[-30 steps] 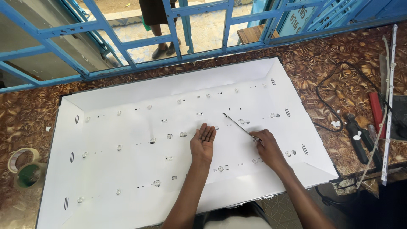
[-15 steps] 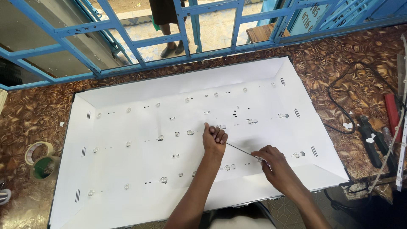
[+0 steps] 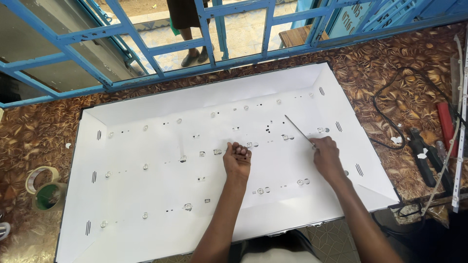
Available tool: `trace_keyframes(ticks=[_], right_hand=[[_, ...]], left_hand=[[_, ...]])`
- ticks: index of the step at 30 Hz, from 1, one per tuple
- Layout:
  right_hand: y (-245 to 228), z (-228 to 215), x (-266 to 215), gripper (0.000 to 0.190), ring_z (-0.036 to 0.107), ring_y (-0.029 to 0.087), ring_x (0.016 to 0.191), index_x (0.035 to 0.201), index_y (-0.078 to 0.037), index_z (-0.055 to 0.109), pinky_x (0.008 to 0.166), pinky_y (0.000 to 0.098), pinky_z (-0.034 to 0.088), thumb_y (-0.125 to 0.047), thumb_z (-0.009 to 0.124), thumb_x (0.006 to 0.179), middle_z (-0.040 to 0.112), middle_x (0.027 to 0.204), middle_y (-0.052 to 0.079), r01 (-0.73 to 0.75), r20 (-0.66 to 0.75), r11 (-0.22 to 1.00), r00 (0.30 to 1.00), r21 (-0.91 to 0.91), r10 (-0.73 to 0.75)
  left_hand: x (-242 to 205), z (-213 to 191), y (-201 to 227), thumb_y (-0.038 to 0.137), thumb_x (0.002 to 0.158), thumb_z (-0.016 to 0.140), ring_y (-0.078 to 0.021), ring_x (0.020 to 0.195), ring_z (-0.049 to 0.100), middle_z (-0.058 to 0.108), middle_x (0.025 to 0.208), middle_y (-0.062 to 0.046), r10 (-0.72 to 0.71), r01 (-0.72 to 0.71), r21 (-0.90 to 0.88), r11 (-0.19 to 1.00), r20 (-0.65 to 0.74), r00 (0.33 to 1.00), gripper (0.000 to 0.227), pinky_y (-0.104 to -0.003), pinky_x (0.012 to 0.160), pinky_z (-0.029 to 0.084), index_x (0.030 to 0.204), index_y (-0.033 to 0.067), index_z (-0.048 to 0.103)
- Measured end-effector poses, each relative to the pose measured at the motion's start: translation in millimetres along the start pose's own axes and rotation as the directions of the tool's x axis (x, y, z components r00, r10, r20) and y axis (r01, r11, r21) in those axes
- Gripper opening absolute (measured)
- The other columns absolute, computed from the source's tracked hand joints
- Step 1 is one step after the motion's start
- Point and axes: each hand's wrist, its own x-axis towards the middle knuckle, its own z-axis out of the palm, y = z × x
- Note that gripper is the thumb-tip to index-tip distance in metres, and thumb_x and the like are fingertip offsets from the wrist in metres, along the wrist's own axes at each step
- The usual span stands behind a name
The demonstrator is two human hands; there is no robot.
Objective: The person uses a screwdriver to tighten screws into a white rectangular light fixture panel, securing multiple clear bulb sockets in place. The person works systematically across the panel, handling screws and the screwdriver to fasten each socket.
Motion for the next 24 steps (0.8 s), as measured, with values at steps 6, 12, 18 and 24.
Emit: trace_keyframes(ticks=[6, 12, 18, 24], right_hand=[[-41, 15, -27, 0.045, 0.059, 0.029, 0.125, 0.138, -0.01, 0.066, 0.113, 0.0459, 0.043, 0.003, 0.049, 0.098, 0.063, 0.123, 0.012, 0.093, 0.103, 0.995, 0.991, -0.022, -0.09], [-37, 15, -49, 0.045, 0.061, 0.034, 0.123, 0.134, -0.009, 0.068, 0.109, 0.0488, 0.047, 0.006, 0.051, 0.095, 0.064, 0.122, 0.018, 0.06, 0.162, 0.986, 0.983, 0.153, -0.084], [-54, -17, -82, 0.043, 0.064, 0.037, 0.119, 0.132, -0.009, 0.071, 0.1, 0.049, 0.049, 0.003, 0.054, 0.095, 0.067, 0.12, 0.021, -0.001, 0.171, 0.927, 0.983, 0.375, -0.069], [-51, -9, -110, 0.049, 0.057, 0.019, 0.101, 0.127, -0.022, 0.072, 0.09, 0.032, 0.044, 0.001, 0.048, 0.092, 0.061, 0.103, 0.0, 0.207, 0.18, 0.945, 0.95, 0.253, -0.257]], left_hand=[[-29, 15, 0, 0.032, 0.109, 0.047, -0.0238, 0.1, 0.069, 0.066, 0.096, -0.009, 0.006, -0.007, 0.034, 0.999, 0.013, 1.0, 0.036, -0.034, 0.091, 0.06, 0.121, 0.0043, 0.067], [-33, 14, -2, 0.028, 0.11, 0.042, -0.0301, 0.113, 0.068, 0.068, 0.108, -0.017, 0.052, -0.053, 0.043, 0.998, 0.024, 0.998, 0.041, -0.04, 0.108, 0.058, 0.131, -0.0003, 0.063], [-32, 23, -12, 0.028, 0.111, 0.039, -0.0326, 0.122, 0.064, 0.064, 0.119, -0.02, 0.053, -0.055, 0.053, 0.997, 0.033, 0.998, 0.043, -0.041, 0.115, 0.053, 0.137, -0.0021, 0.057], [-13, 18, -28, 0.037, 0.107, 0.054, -0.0211, 0.073, 0.061, 0.057, 0.074, -0.005, -0.003, 0.003, -0.002, 1.0, 0.026, 1.0, 0.04, -0.035, 0.071, 0.056, 0.099, 0.0016, 0.071]])
